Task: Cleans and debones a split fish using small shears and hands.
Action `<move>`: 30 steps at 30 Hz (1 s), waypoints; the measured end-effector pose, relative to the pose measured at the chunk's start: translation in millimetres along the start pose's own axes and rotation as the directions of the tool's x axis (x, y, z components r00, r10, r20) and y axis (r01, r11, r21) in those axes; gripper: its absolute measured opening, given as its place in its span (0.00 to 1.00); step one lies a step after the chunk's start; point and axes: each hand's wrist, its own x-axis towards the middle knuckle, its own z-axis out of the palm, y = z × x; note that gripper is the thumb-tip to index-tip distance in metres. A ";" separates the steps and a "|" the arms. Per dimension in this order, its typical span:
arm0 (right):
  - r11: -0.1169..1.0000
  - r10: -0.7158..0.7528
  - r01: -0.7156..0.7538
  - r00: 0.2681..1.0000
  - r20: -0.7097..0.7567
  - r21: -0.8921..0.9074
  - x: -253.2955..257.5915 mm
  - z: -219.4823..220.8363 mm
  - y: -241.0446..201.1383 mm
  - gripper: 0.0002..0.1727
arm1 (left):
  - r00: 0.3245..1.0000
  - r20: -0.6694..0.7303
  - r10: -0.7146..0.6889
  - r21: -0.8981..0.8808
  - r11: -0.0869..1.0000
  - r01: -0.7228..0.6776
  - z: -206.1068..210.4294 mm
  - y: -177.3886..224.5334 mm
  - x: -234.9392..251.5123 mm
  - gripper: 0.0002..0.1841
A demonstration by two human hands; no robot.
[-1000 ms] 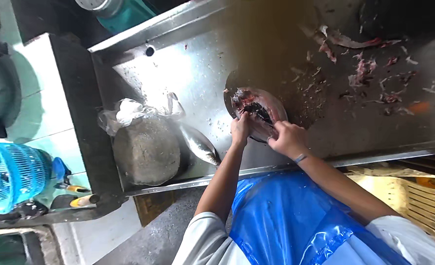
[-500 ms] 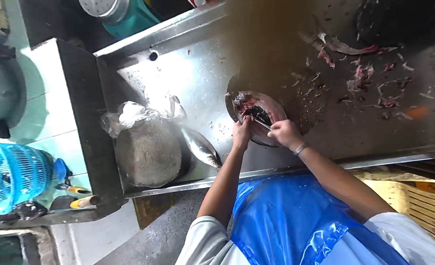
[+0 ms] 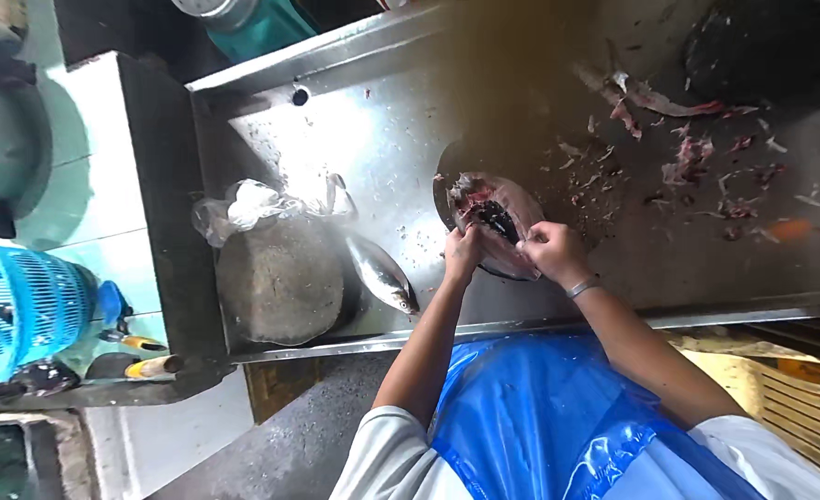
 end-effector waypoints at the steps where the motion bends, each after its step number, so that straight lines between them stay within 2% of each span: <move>1: 0.967 -0.025 0.035 0.999 0.043 -0.254 -2.7 5.5 -7.2 0.19 | 1.000 0.006 0.006 -0.013 1.000 -0.006 -0.6 -1.0 -0.6 0.16; 2: 0.914 -0.029 0.059 0.996 0.081 -0.402 -1.6 14.2 -12.0 0.22 | 1.000 0.014 0.009 -0.022 1.000 -0.008 -0.9 -1.2 -0.6 0.17; 3: 0.897 -0.023 0.069 0.994 0.110 -0.437 2.8 19.9 -14.0 0.21 | 1.000 0.019 0.010 -0.024 1.000 -0.010 -0.6 -1.1 -0.3 0.17; 4: 0.931 -0.006 0.051 0.992 0.124 -0.362 9.3 20.1 -14.7 0.18 | 1.000 0.022 0.012 -0.018 1.000 -0.012 -0.5 -0.1 0.7 0.17; 6: 0.996 0.072 -0.078 0.987 0.143 0.038 18.6 11.2 -10.2 0.12 | 0.999 0.002 0.040 0.017 0.999 -0.040 0.1 2.4 2.5 0.15; 8: 0.911 0.108 -0.157 0.983 0.146 0.382 5.8 -3.1 -3.2 0.10 | 0.996 -0.045 0.075 0.052 0.996 -0.073 5.9 -0.1 -2.5 0.13; 10: 0.833 0.011 -0.075 0.993 0.120 0.548 -16.2 -31.2 -4.5 0.08 | 0.996 -0.062 0.072 0.054 0.996 -0.068 14.5 -1.8 -18.4 0.13; 12: 0.771 -0.121 0.045 0.990 0.076 0.636 -26.3 -69.3 -1.1 0.08 | 1.000 -0.028 -0.007 0.026 1.000 0.008 20.5 -5.1 -37.7 0.17; 13: 0.698 -0.081 -0.008 0.993 0.089 0.716 -23.1 -83.6 7.7 0.12 | 0.998 -0.025 -0.049 -0.006 0.999 0.049 19.6 -6.5 -43.7 0.17; 14: 0.618 0.046 -0.106 0.994 0.100 0.779 -16.0 -88.0 20.6 0.16 | 0.997 -0.037 -0.075 -0.037 0.997 0.073 15.2 -6.9 -45.4 0.18; 15: 0.622 0.206 -0.166 0.978 0.045 0.765 -11.3 -82.4 33.9 0.16 | 0.994 -0.051 -0.091 -0.049 0.995 0.089 10.3 -6.3 -43.9 0.19; 16: 0.751 0.260 -0.151 0.963 -0.077 0.643 -10.1 -72.5 45.4 0.15 | 0.994 -0.060 -0.090 -0.052 0.995 0.087 7.4 -3.8 -36.5 0.18; 17: 0.907 0.143 -0.065 0.977 -0.160 0.415 -13.8 -61.7 53.2 0.15 | 0.995 -0.054 -0.085 -0.065 0.995 0.082 5.2 -0.2 -27.0 0.16; 18: 0.990 -0.019 0.042 0.985 -0.169 0.133 -22.8 -44.9 55.5 0.16 | 0.995 -0.046 -0.089 -0.085 0.993 0.085 3.0 0.5 -22.3 0.14; 19: 0.986 -0.136 0.121 0.982 -0.132 -0.113 -34.8 -27.9 48.6 0.18 | 0.995 -0.032 -0.095 -0.102 0.991 0.091 0.5 -2.6 -23.4 0.13; 21: 0.861 -0.246 0.214 0.969 -0.011 -0.461 -41.9 -5.9 23.3 0.21 | 0.997 -0.011 -0.072 -0.128 0.989 0.070 -0.5 -4.4 -22.4 0.13; 23: 0.751 -0.262 0.262 0.961 0.090 -0.606 -33.6 11.0 11.2 0.22 | 0.999 0.000 -0.041 -0.121 0.992 0.041 -0.6 -6.1 -20.6 0.13; 25: 0.712 -0.261 0.292 0.954 0.145 -0.639 -22.2 21.3 6.8 0.21 | 1.000 0.004 -0.025 -0.107 0.994 0.026 -0.3 -6.6 -21.0 0.13; 26: 0.738 -0.245 0.292 0.956 0.161 -0.608 -16.1 22.3 3.6 0.19 | 1.000 0.007 -0.029 -0.111 0.993 0.030 -0.7 -5.5 -20.4 0.13; 27: 0.817 -0.193 0.258 0.965 0.178 -0.516 -10.2 19.8 -0.7 0.17 | 0.999 0.006 -0.036 -0.117 0.992 0.037 -1.4 -4.8 -20.3 0.13; 28: 0.933 -0.100 0.161 0.975 0.198 -0.323 -4.0 13.6 -4.5 0.13 | 0.999 0.005 -0.043 -0.122 0.992 0.044 -1.9 -4.5 -20.3 0.12; 29: 0.999 -0.009 0.016 0.979 0.206 -0.033 1.9 8.3 -2.9 0.10 | 0.999 0.010 -0.041 -0.122 0.992 0.042 -2.0 -3.9 -20.2 0.12; 30: 0.948 0.083 -0.149 0.969 0.233 0.281 2.9 5.1 -0.4 0.09 | 1.000 0.009 -0.028 -0.110 0.994 0.029 -1.5 -3.9 -20.0 0.11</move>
